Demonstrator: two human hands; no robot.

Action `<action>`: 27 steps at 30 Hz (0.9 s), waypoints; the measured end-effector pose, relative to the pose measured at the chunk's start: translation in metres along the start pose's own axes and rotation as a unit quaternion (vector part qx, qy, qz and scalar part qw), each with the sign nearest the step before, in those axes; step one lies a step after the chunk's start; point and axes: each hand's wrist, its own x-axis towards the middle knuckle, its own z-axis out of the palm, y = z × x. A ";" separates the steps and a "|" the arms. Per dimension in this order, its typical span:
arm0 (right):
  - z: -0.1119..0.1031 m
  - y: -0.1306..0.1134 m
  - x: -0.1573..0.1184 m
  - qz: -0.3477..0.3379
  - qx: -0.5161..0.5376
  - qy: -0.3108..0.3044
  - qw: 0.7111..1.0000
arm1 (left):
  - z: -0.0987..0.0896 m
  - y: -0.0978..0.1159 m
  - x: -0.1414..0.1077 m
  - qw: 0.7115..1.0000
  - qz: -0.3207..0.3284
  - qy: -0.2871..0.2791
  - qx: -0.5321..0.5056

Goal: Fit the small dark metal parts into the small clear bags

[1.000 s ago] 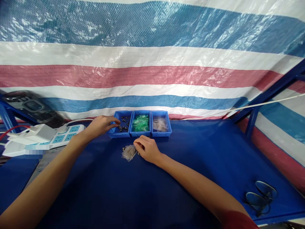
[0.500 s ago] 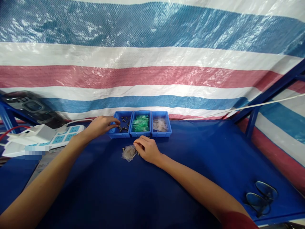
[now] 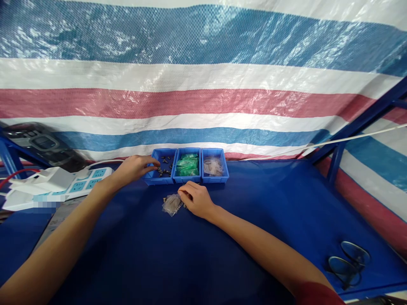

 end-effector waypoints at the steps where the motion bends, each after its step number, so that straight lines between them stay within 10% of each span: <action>1: 0.000 0.000 0.000 0.000 0.001 -0.001 1.000 | 0.000 0.000 0.000 1.000 0.000 0.001 -0.001; 27: 0.000 0.001 0.000 -0.003 0.005 0.005 1.000 | -0.001 0.001 -0.001 1.000 0.005 -0.005 0.017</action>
